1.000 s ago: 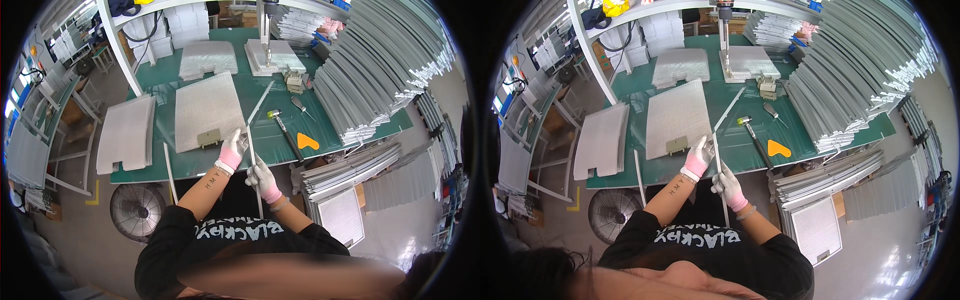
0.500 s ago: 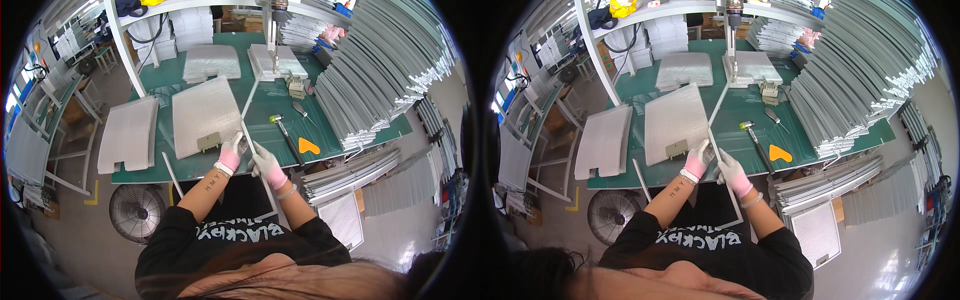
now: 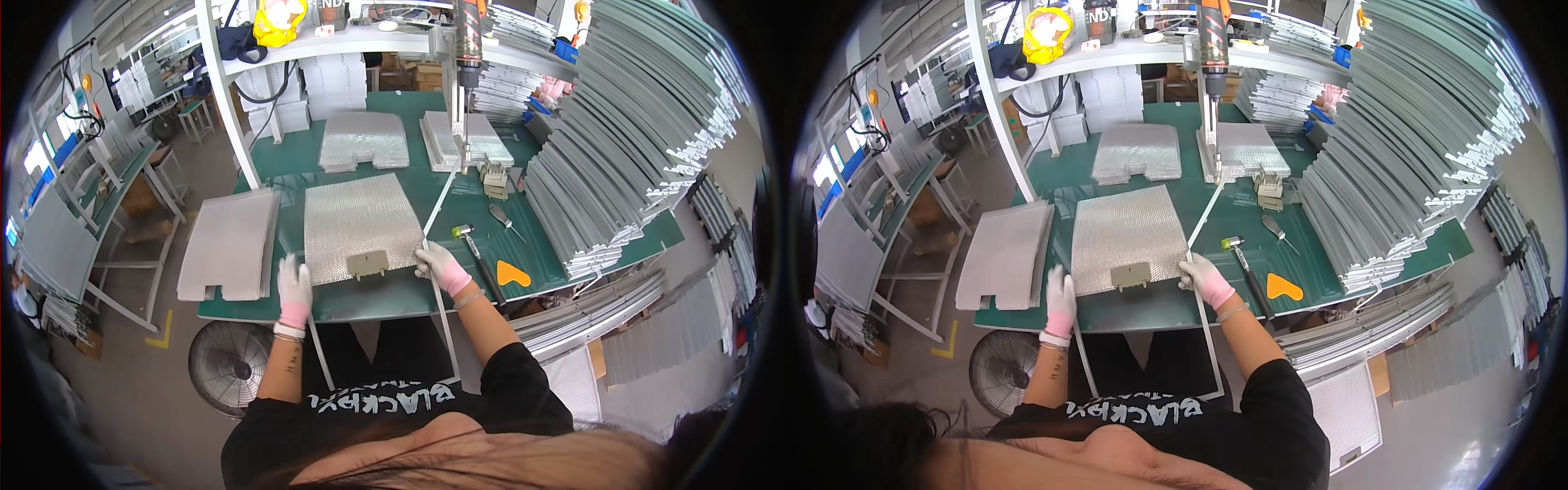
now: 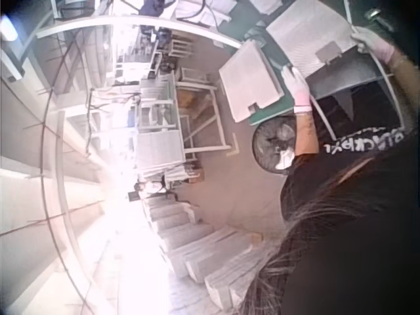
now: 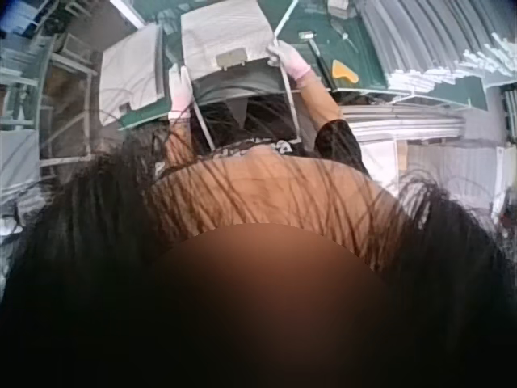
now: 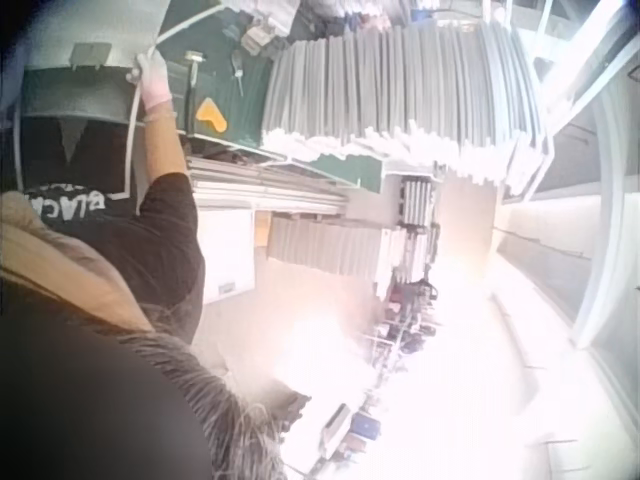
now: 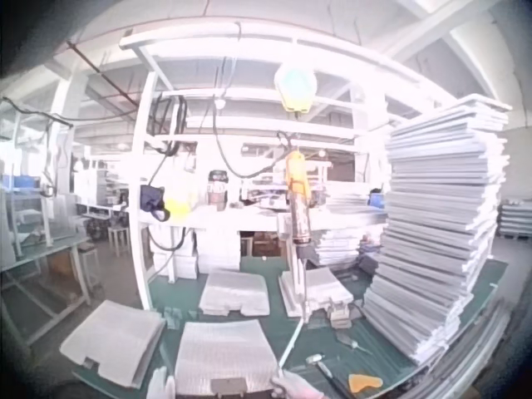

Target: Assembling metal mesh filters by attaching edge frames and securing them with power tools and a mallet.

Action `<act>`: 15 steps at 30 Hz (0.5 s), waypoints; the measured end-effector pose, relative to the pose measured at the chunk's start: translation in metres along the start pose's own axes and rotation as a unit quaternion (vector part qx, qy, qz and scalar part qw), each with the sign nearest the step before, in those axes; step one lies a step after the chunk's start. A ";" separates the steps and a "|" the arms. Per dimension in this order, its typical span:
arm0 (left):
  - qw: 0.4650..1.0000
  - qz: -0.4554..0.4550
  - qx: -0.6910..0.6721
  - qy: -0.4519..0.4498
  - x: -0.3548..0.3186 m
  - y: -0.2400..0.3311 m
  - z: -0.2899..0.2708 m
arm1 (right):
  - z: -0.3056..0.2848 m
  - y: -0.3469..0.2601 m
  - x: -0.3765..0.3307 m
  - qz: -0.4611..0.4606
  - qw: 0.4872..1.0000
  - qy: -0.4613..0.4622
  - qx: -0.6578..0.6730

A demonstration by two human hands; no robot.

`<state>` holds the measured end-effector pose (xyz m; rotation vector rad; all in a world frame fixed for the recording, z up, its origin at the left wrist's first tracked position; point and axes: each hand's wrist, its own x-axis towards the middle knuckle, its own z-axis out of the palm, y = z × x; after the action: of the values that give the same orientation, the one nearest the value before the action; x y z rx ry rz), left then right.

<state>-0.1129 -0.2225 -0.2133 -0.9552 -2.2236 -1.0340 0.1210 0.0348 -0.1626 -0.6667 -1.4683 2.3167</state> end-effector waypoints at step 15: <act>0.901 -0.205 -0.329 -0.195 0.049 0.059 -0.072 | 0.016 -0.035 -0.046 -0.191 0.979 -0.025 -0.071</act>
<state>-0.0875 -0.2335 -0.1119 -1.0469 -2.5053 -2.0340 0.1515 0.0146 -0.1155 -0.3250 -1.6317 1.9623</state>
